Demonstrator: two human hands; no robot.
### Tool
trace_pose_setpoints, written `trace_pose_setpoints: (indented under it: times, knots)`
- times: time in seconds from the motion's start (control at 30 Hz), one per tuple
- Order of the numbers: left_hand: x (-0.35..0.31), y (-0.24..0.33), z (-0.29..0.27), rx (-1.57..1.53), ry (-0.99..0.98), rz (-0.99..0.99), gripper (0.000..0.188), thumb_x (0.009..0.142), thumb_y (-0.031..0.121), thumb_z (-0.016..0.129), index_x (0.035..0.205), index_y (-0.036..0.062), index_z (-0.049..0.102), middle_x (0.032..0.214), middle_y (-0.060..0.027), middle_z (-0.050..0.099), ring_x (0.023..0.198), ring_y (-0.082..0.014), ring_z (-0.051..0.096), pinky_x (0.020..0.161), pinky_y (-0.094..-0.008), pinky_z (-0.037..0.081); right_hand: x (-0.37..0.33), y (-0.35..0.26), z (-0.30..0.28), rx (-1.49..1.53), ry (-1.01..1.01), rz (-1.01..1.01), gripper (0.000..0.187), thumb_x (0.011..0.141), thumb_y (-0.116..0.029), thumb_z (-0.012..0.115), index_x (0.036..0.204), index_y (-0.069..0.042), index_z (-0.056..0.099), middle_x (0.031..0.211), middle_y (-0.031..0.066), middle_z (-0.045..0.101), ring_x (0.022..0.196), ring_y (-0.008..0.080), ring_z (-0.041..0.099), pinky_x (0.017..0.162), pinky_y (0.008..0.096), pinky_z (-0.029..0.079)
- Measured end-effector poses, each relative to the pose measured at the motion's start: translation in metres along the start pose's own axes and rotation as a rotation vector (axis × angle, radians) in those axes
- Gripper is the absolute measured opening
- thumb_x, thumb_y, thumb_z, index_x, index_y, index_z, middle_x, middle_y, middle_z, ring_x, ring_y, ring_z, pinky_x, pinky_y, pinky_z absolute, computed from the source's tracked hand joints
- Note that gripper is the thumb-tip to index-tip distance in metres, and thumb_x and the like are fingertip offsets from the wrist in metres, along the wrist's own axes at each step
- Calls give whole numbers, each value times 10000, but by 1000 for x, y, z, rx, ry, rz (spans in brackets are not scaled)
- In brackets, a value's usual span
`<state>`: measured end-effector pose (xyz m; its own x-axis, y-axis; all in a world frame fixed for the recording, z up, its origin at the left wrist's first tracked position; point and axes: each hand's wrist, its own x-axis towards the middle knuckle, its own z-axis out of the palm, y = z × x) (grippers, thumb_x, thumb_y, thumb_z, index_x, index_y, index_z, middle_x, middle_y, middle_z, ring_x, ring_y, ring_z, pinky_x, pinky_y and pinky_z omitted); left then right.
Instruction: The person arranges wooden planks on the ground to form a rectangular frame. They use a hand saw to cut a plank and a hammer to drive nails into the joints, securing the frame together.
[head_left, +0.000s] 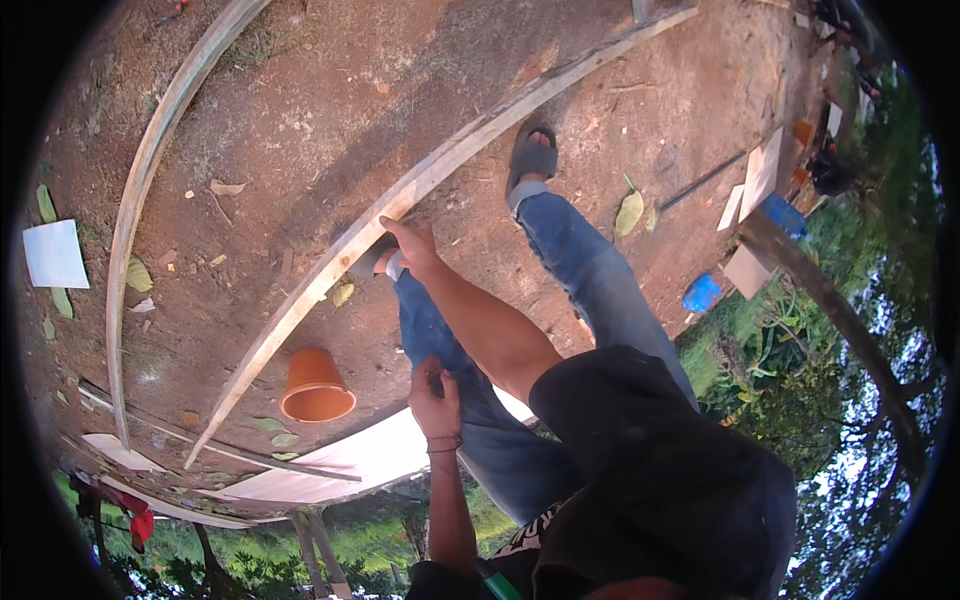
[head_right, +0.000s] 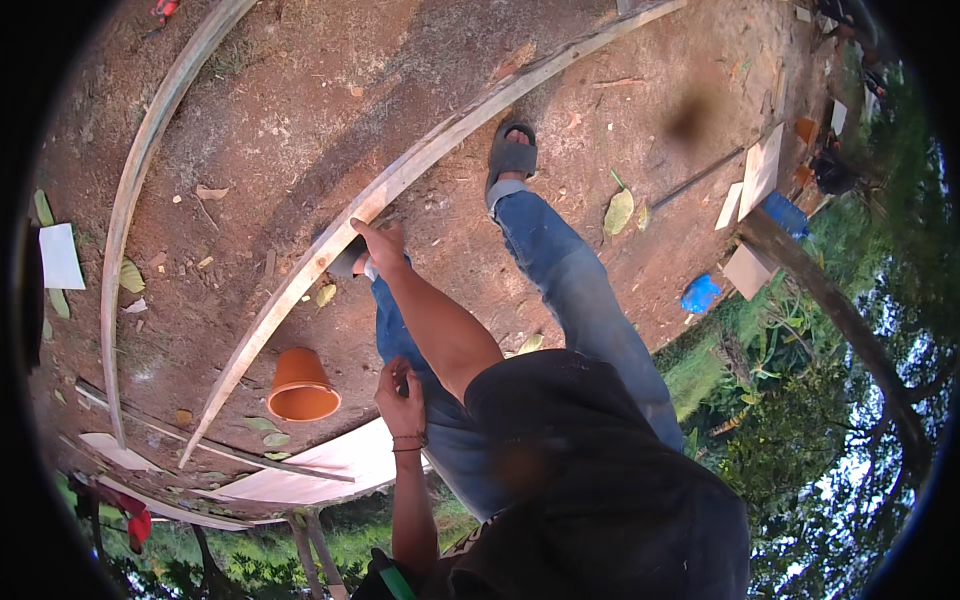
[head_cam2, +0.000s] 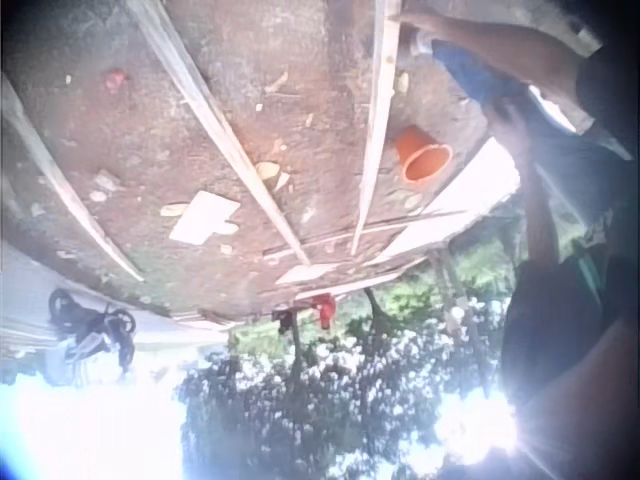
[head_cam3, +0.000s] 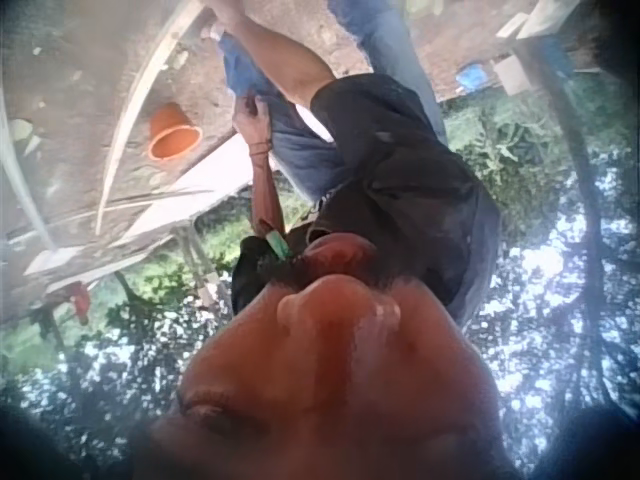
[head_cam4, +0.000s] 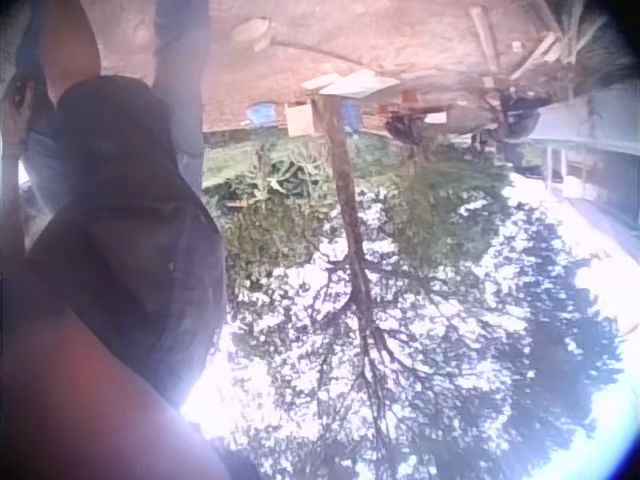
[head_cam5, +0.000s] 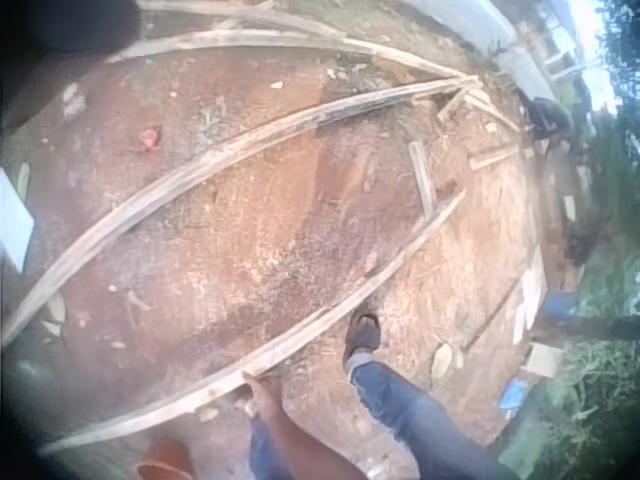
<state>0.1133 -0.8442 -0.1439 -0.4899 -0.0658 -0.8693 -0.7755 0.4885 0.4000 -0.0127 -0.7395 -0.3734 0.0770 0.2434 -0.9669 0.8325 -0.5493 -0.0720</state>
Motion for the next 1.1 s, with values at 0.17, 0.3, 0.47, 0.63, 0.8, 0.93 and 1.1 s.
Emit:
trace_pose_setpoints:
  times: [0.17,0.3,0.47,0.63,0.8,0.93,1.1]
  knots:
    - [3,28,19,163,32,96,272,857,93,639,1116,11,652,1008,-205,713,943,-361,704,830,-448,547,-17,-40,-81,-115,-71,-170,1000,748,-368,881,1494,-36,303,1403,202,501,1256,348,540,1002,482,480]
    - [-6,49,75,444,154,191,190,844,123,636,1010,32,655,940,-185,703,857,-394,677,781,-485,536,-50,-133,-199,-584,72,-477,753,768,-320,862,1333,48,526,1258,214,636,1107,281,655,929,356,535]
    - [-41,101,118,593,-28,267,280,829,254,697,1075,121,719,975,-85,760,900,-298,726,835,-403,564,-113,-254,-360,-563,-218,-447,240,909,-179,698,911,61,709,742,142,727,607,171,717,561,313,595]
    - [-50,294,145,213,-230,423,266,893,268,710,960,11,717,832,-115,763,796,-196,743,755,-317,567,-156,-301,-614,-420,198,-828,151,859,-77,664,937,48,694,864,162,747,815,223,758,711,349,596]
    - [-9,434,73,113,-99,434,308,945,285,672,830,-1,663,735,-99,730,721,-153,706,710,-308,542,-215,-331,-649,150,158,-566,266,906,-92,607,1168,-47,614,918,140,761,824,222,749,629,370,570]
    - [30,482,61,-5,-88,686,268,964,228,661,916,-35,646,791,-138,713,750,-190,709,695,-291,528,-189,-239,-672,307,433,-814,206,987,-197,561,1114,-40,600,875,165,762,691,250,748,517,318,515]
    - [85,453,11,147,12,377,282,970,237,652,869,-26,675,795,-133,719,622,-216,708,545,-325,532,-204,-151,-600,41,208,-521,324,879,-55,590,1194,22,584,819,211,739,655,293,730,499,375,520]
